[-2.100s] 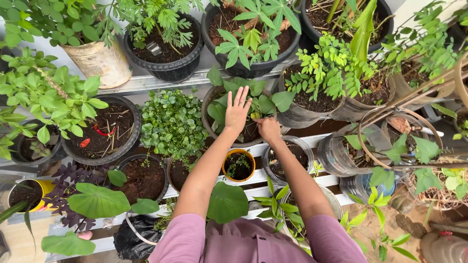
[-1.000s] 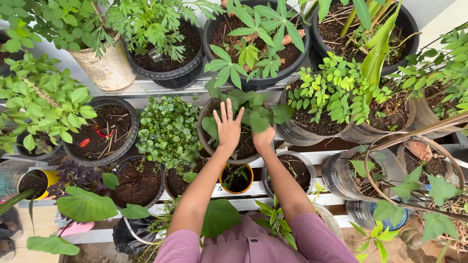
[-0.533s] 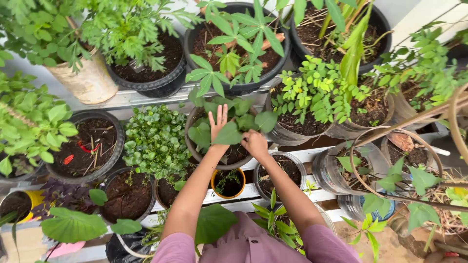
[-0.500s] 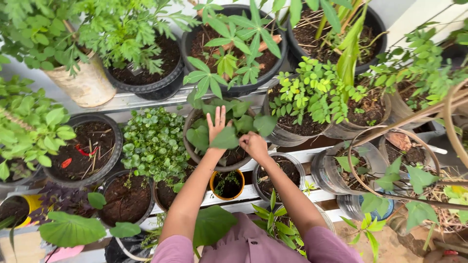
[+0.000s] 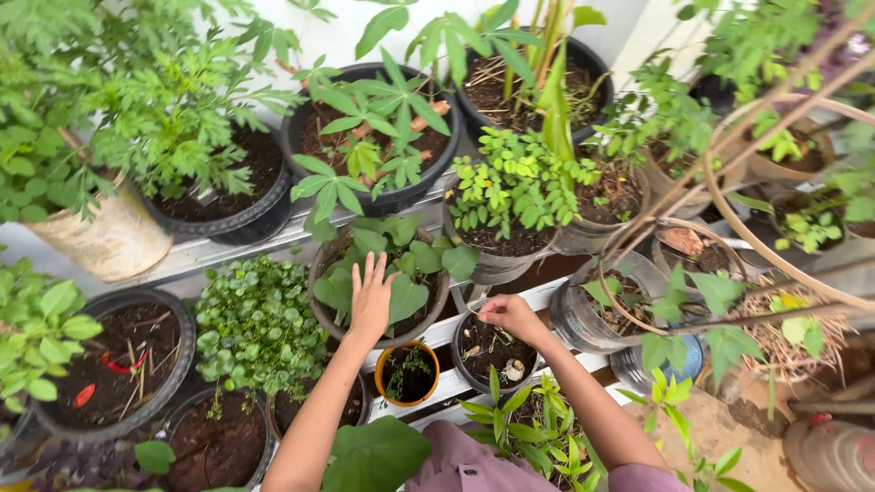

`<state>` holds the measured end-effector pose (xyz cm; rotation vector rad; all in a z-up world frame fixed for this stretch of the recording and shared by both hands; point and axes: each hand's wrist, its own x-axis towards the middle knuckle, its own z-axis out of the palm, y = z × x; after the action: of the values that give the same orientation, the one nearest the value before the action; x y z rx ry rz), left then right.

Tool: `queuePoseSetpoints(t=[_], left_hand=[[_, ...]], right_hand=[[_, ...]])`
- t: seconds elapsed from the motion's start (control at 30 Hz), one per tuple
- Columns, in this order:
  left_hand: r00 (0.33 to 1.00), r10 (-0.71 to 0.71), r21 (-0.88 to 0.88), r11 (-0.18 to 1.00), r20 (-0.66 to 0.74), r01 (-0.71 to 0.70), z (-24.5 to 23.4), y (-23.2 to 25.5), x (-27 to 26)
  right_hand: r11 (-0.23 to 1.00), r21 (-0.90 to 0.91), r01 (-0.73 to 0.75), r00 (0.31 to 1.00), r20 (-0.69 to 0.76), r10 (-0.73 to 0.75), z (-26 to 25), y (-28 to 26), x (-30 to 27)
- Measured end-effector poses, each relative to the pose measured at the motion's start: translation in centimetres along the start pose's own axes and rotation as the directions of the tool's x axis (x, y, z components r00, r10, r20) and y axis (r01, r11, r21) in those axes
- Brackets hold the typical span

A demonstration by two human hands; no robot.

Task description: Tending to various potted plants on a multi-tiered shelf, checking leaves and removing dead foliage.

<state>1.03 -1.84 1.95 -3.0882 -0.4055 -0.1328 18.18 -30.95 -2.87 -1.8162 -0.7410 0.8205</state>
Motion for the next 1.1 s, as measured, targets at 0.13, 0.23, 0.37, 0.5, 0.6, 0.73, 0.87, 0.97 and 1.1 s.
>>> queuePoseSetpoints(t=[0.13,0.23,0.37,0.5,0.6,0.73,0.87,0.97,1.1], left_hand=[[0.978,0.059,-0.092,0.993,-0.202,-0.079,-0.7,0.6,-1.5],[0.978,0.0,-0.287,0.956,-0.207,-0.061,-3.8,1.7,-2.6],[0.939,0.047,-0.411,0.891,-0.342,-0.194,-6.8,3.8,-3.6],[0.89,0.128,-0.425,0.843,-0.437,-0.33,-9.1,6.4,-4.4],[0.871,0.208,-0.413,0.816,-0.444,-0.405,-9.4,8.6,-4.2],[0.809,0.336,-0.384,0.75,-0.482,-0.539,-10.2,11.7,-4.3],[0.686,0.525,-0.352,0.601,-0.504,-0.718,-11.4,14.8,-4.7],[0.629,0.603,-0.367,0.511,-0.491,-0.777,-11.3,16.9,-5.3],[0.532,0.713,-0.331,0.419,-0.457,-0.845,-10.8,19.7,-5.3]], right_hand=[[0.998,-0.037,-0.057,0.993,-0.11,0.052,-2.7,-2.6,-5.4],[0.983,-0.116,-0.139,0.965,-0.237,0.108,-4.0,-3.3,-9.4],[0.979,-0.126,-0.162,0.926,-0.362,0.107,-5.6,-2.4,-14.1],[0.988,-0.111,-0.103,0.885,-0.463,0.04,-6.7,-0.3,-19.0],[0.984,-0.098,-0.146,0.814,-0.578,0.063,-7.3,-0.1,-22.8],[0.982,-0.139,-0.127,0.731,-0.682,-0.002,-8.5,-0.7,-28.6],[0.965,-0.171,-0.197,0.589,-0.808,-0.023,-9.7,-1.3,-34.1],[0.981,-0.093,-0.169,0.488,-0.873,0.001,-11.2,-0.5,-38.0],[0.992,-0.017,-0.128,0.361,-0.932,0.031,-14.0,0.4,-42.5]])
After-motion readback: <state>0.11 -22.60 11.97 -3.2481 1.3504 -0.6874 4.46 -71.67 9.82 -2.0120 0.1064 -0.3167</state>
